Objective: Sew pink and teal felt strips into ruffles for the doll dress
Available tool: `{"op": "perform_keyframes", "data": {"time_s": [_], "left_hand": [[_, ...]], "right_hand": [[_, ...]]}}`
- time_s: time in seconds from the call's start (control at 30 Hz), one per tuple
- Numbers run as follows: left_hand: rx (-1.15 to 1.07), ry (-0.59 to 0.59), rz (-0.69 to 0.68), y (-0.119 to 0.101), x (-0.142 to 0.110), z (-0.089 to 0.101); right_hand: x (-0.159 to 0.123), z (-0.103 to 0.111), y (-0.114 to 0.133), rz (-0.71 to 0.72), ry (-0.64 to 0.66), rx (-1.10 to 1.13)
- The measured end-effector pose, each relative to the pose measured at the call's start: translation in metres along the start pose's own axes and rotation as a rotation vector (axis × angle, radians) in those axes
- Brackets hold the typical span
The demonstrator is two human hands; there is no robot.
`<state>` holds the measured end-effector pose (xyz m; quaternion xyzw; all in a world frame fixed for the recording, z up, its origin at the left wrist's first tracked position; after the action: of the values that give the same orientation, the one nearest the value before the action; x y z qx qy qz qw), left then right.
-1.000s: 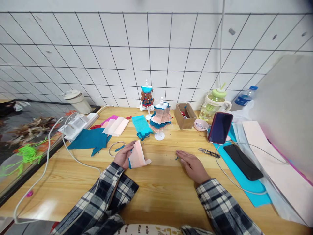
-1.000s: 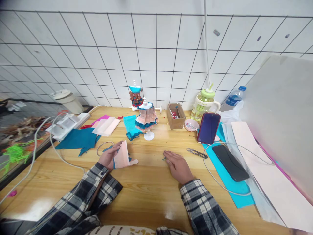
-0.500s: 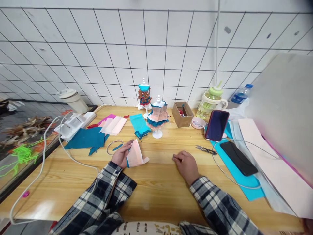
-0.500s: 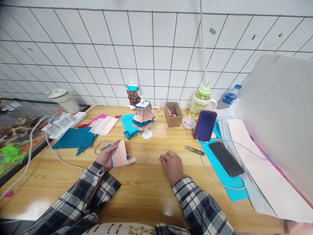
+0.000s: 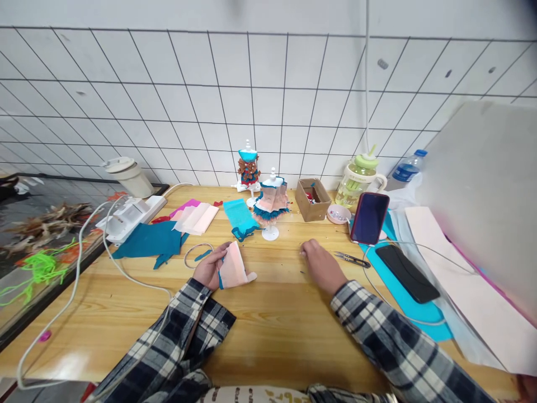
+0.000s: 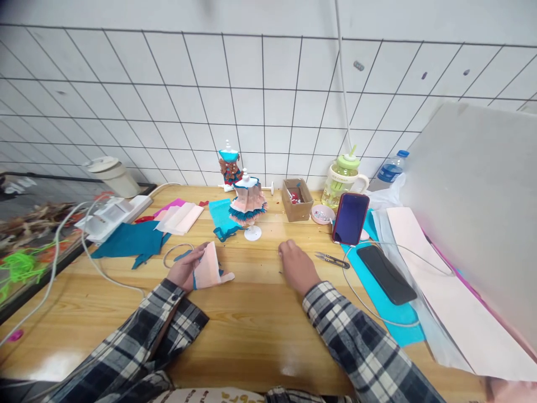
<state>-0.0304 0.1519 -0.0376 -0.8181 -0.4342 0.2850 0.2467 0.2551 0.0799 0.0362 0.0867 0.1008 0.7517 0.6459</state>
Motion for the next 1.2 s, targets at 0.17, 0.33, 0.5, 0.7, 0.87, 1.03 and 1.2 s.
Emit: {"op": "perform_keyframes", "data": {"time_s": [0.17,0.33,0.5,0.7,0.87,1.03,1.2], "left_hand": [[0.006,0.016,-0.012,-0.002,0.001,-0.003],[-0.011,0.043,-0.003,-0.003,-0.003,-0.009],[-0.013,0.028,-0.011,-0.001,-0.005,-0.007],[-0.027,0.025,-0.009,0.000,-0.002,-0.003],[-0.024,0.004,-0.050,-0.005,0.000,-0.005],[0.130,-0.085,-0.418,-0.032,-0.026,-0.032],[0.744,0.309,-0.328,0.018,-0.042,-0.117]], "right_hand": [[0.053,0.089,-0.032,-0.100,-0.277,-0.029],[0.108,0.118,-0.062,-0.238,-0.298,-0.088],[0.110,0.115,-0.070,-0.170,-0.395,-0.036],[0.018,0.033,-0.022,0.099,-0.101,0.464],[-0.032,-0.019,-0.026,-0.043,-0.040,0.792],[-0.027,0.013,-0.059,-0.104,-0.414,0.681],[-0.024,-0.012,-0.034,0.000,-0.377,0.580]]}}
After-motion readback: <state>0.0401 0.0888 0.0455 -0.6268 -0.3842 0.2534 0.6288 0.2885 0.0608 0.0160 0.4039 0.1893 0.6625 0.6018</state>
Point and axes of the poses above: each hand's wrist, its own x-axis towards the middle knuckle, its own z-axis out of the back of the hand, y = z × x, the point moved 7 cm from there along x, towards the middle knuckle, and after that the axes turned 10 degrees about y, right-handed, at the moved point
